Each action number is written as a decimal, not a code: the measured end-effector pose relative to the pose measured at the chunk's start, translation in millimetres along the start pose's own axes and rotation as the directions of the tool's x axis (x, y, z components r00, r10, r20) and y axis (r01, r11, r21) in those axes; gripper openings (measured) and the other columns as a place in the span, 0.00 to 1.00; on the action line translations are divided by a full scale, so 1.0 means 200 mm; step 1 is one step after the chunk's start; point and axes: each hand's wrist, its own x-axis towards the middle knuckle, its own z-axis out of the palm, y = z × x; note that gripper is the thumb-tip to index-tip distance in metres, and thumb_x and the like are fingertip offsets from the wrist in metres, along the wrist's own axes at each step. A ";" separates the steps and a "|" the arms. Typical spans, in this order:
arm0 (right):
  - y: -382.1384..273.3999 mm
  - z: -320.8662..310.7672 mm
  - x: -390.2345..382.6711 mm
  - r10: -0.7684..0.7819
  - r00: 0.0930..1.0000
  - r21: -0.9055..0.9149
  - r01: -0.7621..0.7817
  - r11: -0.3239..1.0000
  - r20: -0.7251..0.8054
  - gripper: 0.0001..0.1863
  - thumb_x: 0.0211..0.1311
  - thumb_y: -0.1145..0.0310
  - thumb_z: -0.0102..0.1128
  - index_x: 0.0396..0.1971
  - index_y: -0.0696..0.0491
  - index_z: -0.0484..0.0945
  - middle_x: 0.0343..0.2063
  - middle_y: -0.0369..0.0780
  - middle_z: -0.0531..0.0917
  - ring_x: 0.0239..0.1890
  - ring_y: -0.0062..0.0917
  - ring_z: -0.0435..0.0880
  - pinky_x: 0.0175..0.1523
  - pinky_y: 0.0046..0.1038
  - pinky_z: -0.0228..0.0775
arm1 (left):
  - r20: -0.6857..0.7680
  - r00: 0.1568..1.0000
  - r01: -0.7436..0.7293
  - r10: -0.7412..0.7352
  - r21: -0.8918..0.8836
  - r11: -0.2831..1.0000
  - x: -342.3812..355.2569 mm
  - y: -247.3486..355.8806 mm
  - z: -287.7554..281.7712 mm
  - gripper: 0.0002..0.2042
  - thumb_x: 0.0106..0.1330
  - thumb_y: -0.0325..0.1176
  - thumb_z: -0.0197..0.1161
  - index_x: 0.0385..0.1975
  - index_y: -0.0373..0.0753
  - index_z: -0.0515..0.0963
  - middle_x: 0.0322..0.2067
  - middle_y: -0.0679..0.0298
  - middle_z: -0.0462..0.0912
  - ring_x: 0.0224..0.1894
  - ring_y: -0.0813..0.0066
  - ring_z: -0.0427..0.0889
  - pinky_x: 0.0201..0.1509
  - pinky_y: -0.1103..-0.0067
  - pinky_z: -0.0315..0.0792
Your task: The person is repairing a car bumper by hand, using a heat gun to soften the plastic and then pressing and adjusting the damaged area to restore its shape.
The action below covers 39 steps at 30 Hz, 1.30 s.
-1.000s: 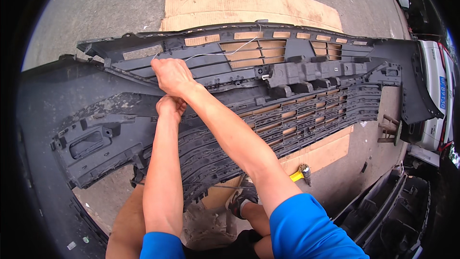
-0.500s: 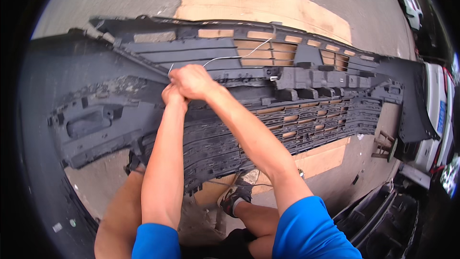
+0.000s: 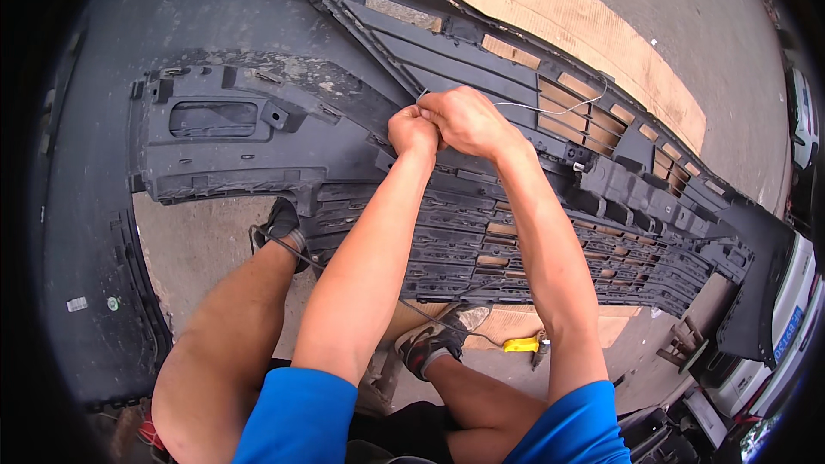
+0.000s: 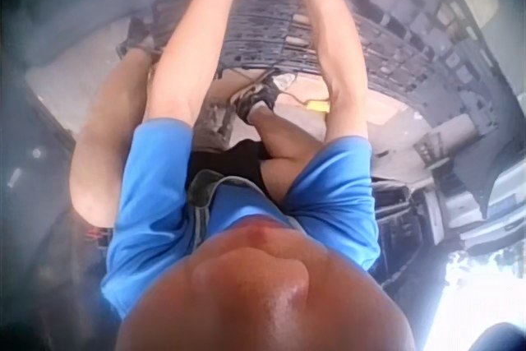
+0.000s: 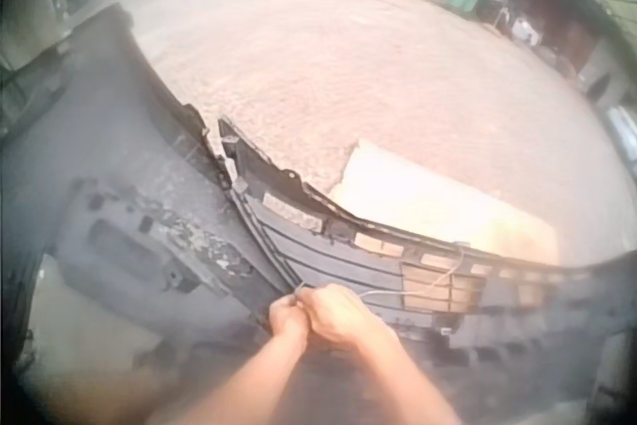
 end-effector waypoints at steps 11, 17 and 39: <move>-0.08 0.02 -0.02 0.005 0.992 -0.356 -0.050 0.933 -0.126 0.08 0.51 0.72 0.56 0.29 0.58 0.80 0.28 0.51 0.84 0.35 0.44 0.85 0.40 0.41 0.76 | 0.115 0.992 -0.011 0.054 -0.345 0.938 0.11 -0.12 0.00 0.07 0.65 0.30 0.59 0.26 0.34 0.77 0.26 0.63 0.79 0.25 0.76 0.77 0.24 0.78 0.69; -0.16 0.08 0.02 -0.021 0.983 -0.534 -0.081 0.842 -0.183 0.04 0.48 0.72 0.59 0.24 0.54 0.82 0.25 0.41 0.84 0.30 0.34 0.85 0.48 0.42 0.68 | 0.214 0.972 -0.041 0.100 -0.267 0.963 0.15 -0.16 -0.07 0.14 0.72 0.32 0.42 0.39 0.35 0.77 0.37 0.61 0.80 0.36 0.73 0.81 0.32 0.78 0.72; -0.07 -0.05 -0.02 -0.030 0.994 -0.438 0.072 0.896 0.101 0.06 0.46 0.72 0.60 0.27 0.55 0.79 0.27 0.45 0.84 0.33 0.37 0.84 0.44 0.37 0.64 | -0.001 0.999 -0.039 0.039 -0.087 0.995 -0.02 0.00 0.01 0.08 0.61 0.27 0.62 0.21 0.35 0.74 0.19 0.65 0.76 0.15 0.79 0.70 0.14 0.79 0.57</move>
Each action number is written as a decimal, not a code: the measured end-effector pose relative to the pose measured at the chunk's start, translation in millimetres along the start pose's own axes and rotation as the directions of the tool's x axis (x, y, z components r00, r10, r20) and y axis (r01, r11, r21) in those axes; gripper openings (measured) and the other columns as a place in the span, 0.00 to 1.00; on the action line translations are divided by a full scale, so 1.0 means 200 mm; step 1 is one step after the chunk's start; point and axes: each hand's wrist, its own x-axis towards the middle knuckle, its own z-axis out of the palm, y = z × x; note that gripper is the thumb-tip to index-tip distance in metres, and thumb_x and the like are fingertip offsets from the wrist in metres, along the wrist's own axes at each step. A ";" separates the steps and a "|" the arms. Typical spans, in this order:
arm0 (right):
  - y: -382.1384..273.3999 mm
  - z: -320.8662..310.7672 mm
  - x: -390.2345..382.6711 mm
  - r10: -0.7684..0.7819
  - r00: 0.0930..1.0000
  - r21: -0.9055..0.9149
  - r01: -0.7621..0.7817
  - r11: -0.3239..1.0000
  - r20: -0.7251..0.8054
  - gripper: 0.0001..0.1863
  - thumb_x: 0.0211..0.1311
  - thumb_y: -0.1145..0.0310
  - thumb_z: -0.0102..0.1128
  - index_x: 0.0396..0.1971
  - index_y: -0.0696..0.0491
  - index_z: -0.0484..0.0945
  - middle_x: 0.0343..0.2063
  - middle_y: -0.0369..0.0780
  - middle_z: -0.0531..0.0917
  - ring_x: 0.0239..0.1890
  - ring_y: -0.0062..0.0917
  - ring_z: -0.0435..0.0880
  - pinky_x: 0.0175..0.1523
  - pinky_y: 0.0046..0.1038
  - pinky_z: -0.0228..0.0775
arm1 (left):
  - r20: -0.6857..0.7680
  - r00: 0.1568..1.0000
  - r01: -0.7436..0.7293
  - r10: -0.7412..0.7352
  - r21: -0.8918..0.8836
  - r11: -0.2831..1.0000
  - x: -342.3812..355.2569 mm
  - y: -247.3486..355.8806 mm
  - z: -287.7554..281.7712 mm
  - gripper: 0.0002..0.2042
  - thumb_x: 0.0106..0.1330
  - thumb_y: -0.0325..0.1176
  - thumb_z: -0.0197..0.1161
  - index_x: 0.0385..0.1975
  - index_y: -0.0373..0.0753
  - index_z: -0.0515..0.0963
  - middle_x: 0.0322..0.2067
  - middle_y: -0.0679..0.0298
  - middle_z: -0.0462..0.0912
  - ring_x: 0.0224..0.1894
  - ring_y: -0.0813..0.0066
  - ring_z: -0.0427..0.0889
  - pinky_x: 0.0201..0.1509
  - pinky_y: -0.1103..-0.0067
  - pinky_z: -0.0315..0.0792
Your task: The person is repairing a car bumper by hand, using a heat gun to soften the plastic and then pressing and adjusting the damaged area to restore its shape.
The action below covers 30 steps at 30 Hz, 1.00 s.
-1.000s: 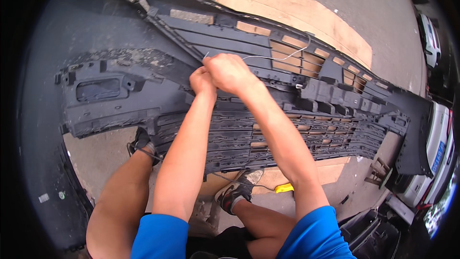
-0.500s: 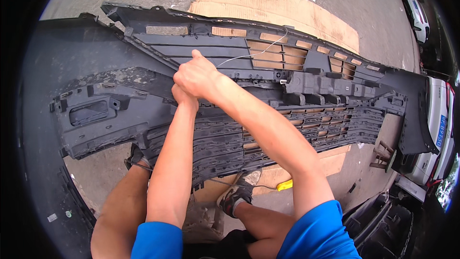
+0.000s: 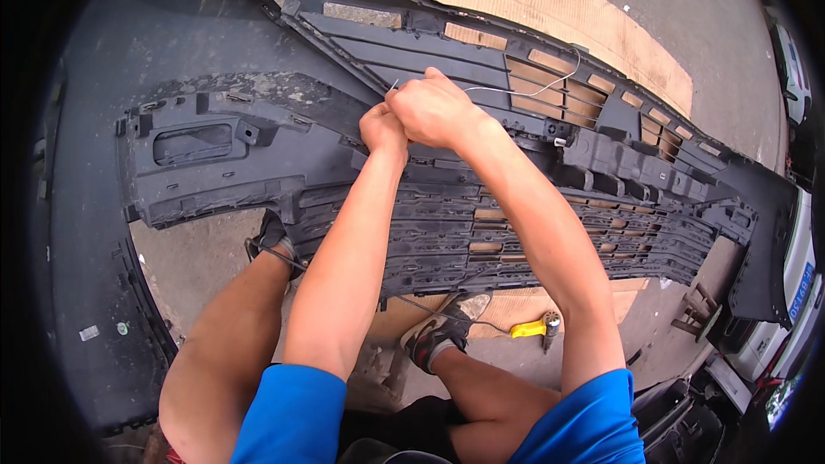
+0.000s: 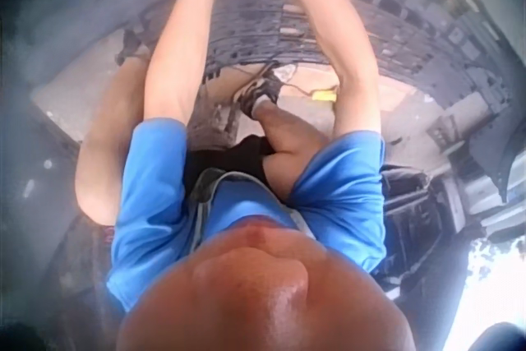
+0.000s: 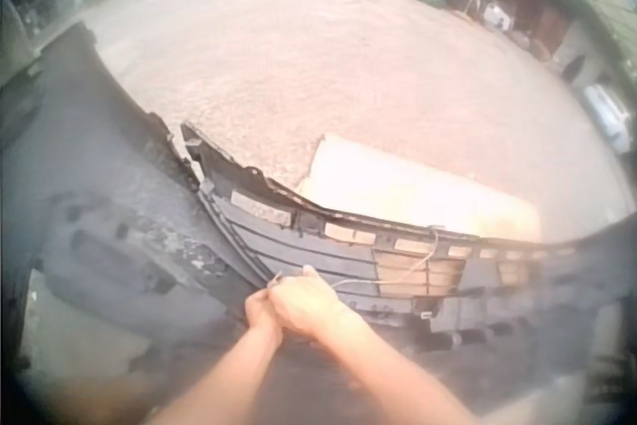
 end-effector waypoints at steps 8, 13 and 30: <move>-0.09 0.15 -0.20 0.139 0.949 0.173 -0.092 0.981 -0.282 0.10 0.50 0.80 0.54 0.35 0.54 0.74 0.31 0.41 0.80 0.40 0.37 0.80 0.45 0.39 0.62 | 0.139 0.990 -0.030 0.021 0.063 0.998 0.10 -0.05 -0.08 0.06 0.64 0.26 0.56 0.25 0.37 0.75 0.21 0.66 0.77 0.15 0.80 0.71 0.14 0.81 0.59; -0.13 0.25 -0.36 0.149 0.872 0.149 -0.089 0.985 -0.465 0.13 0.50 0.77 0.56 0.39 0.55 0.76 0.30 0.38 0.80 0.37 0.31 0.79 0.46 0.35 0.61 | 0.037 0.996 0.079 -0.083 0.103 0.992 0.08 -0.03 0.00 0.08 0.66 0.24 0.58 0.24 0.36 0.71 0.19 0.65 0.74 0.14 0.75 0.73 0.12 0.78 0.61; -0.20 0.34 -0.22 0.177 0.805 0.103 -0.145 0.984 -0.566 0.13 0.57 0.70 0.52 0.40 0.59 0.77 0.30 0.40 0.82 0.36 0.29 0.81 0.44 0.33 0.65 | 0.313 0.853 0.385 -0.417 0.162 0.909 0.41 0.07 -0.24 0.07 0.72 0.26 0.47 0.38 0.31 0.72 0.38 0.53 0.80 0.40 0.60 0.81 0.48 0.64 0.77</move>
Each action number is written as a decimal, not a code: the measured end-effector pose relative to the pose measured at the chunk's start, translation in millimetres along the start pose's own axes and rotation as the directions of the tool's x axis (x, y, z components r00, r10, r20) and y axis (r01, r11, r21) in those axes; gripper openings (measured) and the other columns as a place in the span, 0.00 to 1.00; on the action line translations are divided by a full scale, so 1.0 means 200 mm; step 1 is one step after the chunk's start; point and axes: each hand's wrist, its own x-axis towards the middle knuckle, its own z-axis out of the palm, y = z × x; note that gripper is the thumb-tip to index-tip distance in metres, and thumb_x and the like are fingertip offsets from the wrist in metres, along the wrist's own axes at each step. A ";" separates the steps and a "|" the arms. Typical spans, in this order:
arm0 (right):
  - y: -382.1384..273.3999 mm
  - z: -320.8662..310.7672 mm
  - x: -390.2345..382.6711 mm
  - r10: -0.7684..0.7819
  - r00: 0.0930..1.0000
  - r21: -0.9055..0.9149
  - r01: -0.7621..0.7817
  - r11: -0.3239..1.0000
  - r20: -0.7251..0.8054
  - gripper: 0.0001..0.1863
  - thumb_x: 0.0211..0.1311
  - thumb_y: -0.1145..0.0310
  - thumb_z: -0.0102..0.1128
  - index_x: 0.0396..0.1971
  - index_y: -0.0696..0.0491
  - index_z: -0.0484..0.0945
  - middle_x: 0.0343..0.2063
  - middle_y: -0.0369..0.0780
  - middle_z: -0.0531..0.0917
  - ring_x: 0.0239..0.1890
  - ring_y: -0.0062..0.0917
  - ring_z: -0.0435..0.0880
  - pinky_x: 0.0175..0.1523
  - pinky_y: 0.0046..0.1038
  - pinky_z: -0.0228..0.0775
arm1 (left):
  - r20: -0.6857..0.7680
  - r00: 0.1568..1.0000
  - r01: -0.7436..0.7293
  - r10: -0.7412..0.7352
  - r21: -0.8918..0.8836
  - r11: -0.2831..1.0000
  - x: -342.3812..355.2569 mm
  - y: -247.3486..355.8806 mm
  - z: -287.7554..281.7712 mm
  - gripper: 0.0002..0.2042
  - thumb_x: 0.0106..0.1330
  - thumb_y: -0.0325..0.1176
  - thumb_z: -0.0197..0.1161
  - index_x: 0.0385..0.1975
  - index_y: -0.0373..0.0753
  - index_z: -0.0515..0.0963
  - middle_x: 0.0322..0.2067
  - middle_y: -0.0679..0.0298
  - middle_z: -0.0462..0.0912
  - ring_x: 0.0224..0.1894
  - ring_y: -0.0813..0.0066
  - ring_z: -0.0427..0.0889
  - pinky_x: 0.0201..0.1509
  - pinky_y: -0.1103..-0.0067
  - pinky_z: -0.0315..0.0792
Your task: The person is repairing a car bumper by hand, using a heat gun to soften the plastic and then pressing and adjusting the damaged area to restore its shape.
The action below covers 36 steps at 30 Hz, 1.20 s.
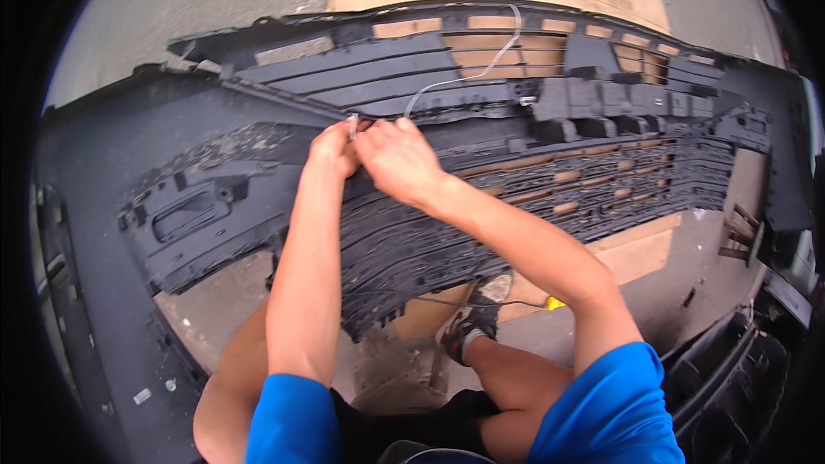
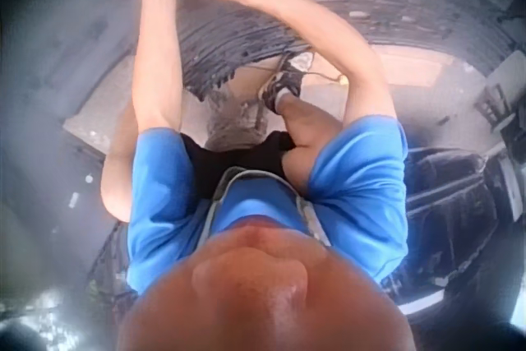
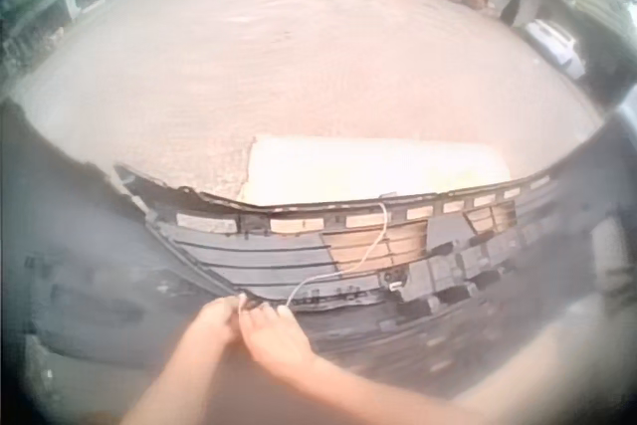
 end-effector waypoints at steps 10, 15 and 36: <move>0.03 0.12 -0.03 0.013 1.000 -0.126 -0.012 0.992 0.008 0.06 0.53 0.69 0.56 0.30 0.54 0.77 0.26 0.36 0.79 0.33 0.26 0.77 0.42 0.32 0.63 | -0.004 1.000 0.019 -0.019 0.283 0.959 -0.14 0.10 0.15 0.10 0.71 0.26 0.48 0.45 0.24 0.71 0.43 0.47 0.78 0.46 0.57 0.81 0.52 0.64 0.78; 0.04 0.11 -0.01 0.029 0.999 -0.165 -0.023 0.986 0.033 0.05 0.54 0.69 0.55 0.29 0.53 0.77 0.26 0.36 0.79 0.33 0.26 0.78 0.44 0.32 0.63 | 0.076 0.994 0.064 -0.083 0.230 0.971 -0.18 0.11 0.16 0.12 0.73 0.27 0.46 0.45 0.23 0.70 0.44 0.46 0.77 0.49 0.57 0.79 0.56 0.65 0.75; 0.18 0.09 0.04 -0.095 0.978 0.170 0.063 0.983 0.185 0.08 0.51 0.77 0.56 0.33 0.54 0.74 0.33 0.41 0.83 0.38 0.34 0.83 0.44 0.36 0.68 | 0.096 0.995 -0.038 0.029 0.092 0.995 -0.20 0.07 0.14 0.12 0.70 0.33 0.49 0.41 0.29 0.71 0.46 0.47 0.76 0.51 0.56 0.77 0.59 0.64 0.72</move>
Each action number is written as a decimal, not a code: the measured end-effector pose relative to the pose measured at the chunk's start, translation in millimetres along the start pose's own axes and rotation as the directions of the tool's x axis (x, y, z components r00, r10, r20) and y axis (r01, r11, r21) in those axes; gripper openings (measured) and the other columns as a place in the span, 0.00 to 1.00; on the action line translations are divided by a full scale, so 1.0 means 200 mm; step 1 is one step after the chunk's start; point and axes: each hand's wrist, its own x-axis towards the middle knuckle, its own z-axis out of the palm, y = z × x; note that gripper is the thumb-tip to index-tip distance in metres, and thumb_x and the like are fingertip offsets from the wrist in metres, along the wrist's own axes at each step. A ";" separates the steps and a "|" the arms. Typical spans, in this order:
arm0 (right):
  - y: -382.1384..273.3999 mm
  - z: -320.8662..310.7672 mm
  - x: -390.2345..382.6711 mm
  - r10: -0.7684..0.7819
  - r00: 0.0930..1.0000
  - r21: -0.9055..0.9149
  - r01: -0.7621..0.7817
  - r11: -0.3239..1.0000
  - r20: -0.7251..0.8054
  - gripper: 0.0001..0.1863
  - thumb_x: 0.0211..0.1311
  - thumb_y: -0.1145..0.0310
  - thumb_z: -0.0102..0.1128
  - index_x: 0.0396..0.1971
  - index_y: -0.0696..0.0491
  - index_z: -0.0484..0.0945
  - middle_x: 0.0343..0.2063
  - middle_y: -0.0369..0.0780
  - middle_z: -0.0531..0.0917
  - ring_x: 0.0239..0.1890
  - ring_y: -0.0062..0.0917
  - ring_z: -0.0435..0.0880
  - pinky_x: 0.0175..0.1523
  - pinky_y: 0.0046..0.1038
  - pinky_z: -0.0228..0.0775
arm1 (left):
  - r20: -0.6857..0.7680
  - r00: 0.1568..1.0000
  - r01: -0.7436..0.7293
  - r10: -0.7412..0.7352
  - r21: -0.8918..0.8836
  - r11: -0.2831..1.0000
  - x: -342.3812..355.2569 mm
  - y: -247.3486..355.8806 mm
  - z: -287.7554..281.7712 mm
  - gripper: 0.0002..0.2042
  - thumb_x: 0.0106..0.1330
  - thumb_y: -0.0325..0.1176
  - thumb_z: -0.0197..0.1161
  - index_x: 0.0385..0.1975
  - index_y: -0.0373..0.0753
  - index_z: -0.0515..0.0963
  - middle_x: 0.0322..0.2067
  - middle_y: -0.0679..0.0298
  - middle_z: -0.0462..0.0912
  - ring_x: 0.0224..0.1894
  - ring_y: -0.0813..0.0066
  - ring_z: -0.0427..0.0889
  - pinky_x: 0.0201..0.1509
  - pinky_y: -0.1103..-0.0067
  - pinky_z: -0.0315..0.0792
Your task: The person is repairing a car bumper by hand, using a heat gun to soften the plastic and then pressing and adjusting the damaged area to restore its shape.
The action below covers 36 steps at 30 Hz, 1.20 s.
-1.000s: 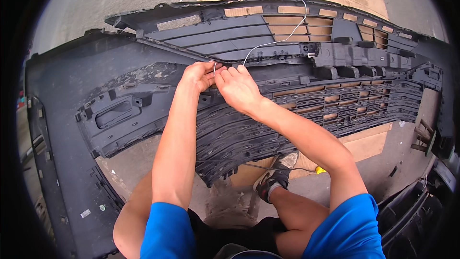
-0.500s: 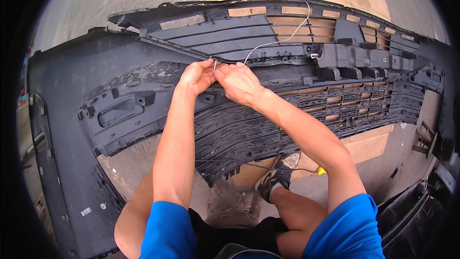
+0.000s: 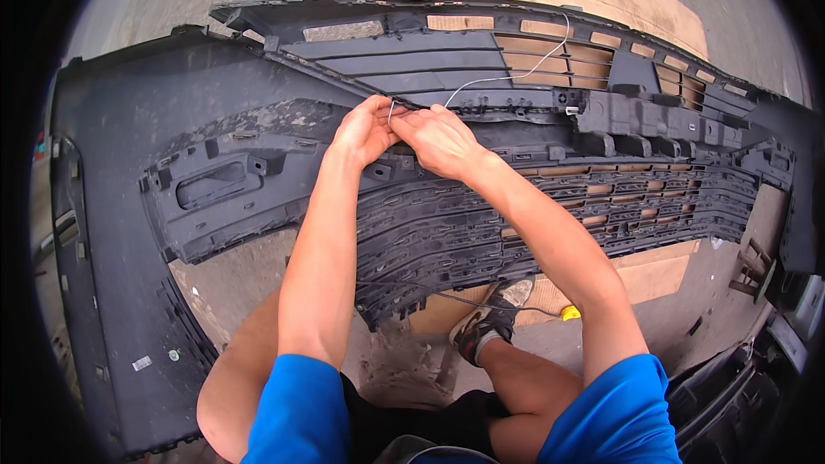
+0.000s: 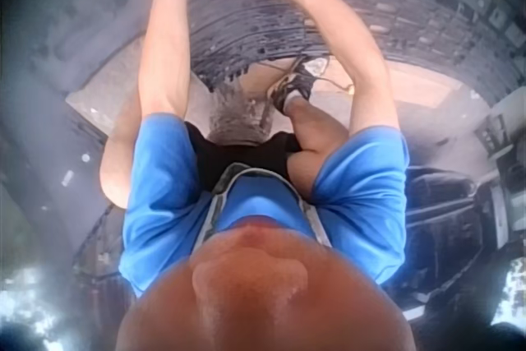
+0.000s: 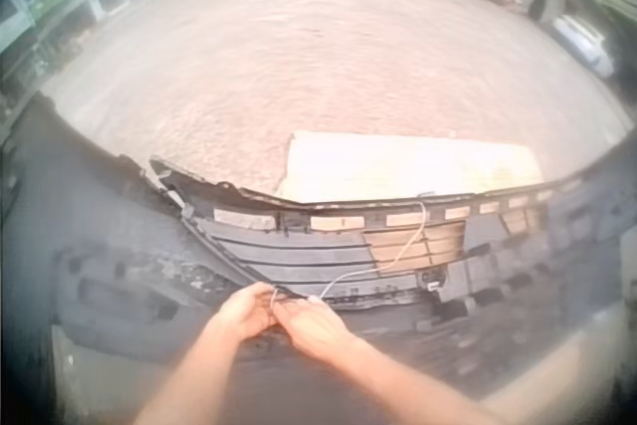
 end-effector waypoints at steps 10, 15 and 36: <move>-0.01 0.06 0.06 0.032 0.998 -0.124 -0.025 0.992 0.052 0.06 0.54 0.73 0.54 0.32 0.54 0.77 0.29 0.40 0.85 0.35 0.32 0.85 0.43 0.34 0.70 | 0.064 0.998 0.020 -0.021 0.027 0.999 0.03 -0.01 -0.03 0.14 0.71 0.30 0.47 0.47 0.23 0.71 0.49 0.45 0.76 0.53 0.58 0.77 0.63 0.66 0.69; -0.03 0.08 0.05 0.069 0.998 -0.137 -0.066 0.988 0.017 0.05 0.54 0.72 0.54 0.30 0.53 0.77 0.28 0.40 0.85 0.33 0.32 0.85 0.42 0.33 0.69 | 0.064 0.998 0.024 -0.027 0.038 0.999 0.01 -0.01 -0.02 0.13 0.71 0.29 0.46 0.46 0.23 0.71 0.48 0.47 0.77 0.52 0.59 0.77 0.62 0.67 0.69; -0.02 0.07 0.03 0.286 0.954 0.219 -0.260 0.940 -0.095 0.06 0.57 0.73 0.55 0.34 0.54 0.77 0.32 0.42 0.82 0.42 0.38 0.79 0.51 0.38 0.67 | -0.071 0.997 -0.005 0.000 -0.061 0.998 0.04 -0.04 0.02 0.08 0.73 0.28 0.49 0.39 0.29 0.72 0.32 0.57 0.77 0.31 0.69 0.76 0.37 0.72 0.74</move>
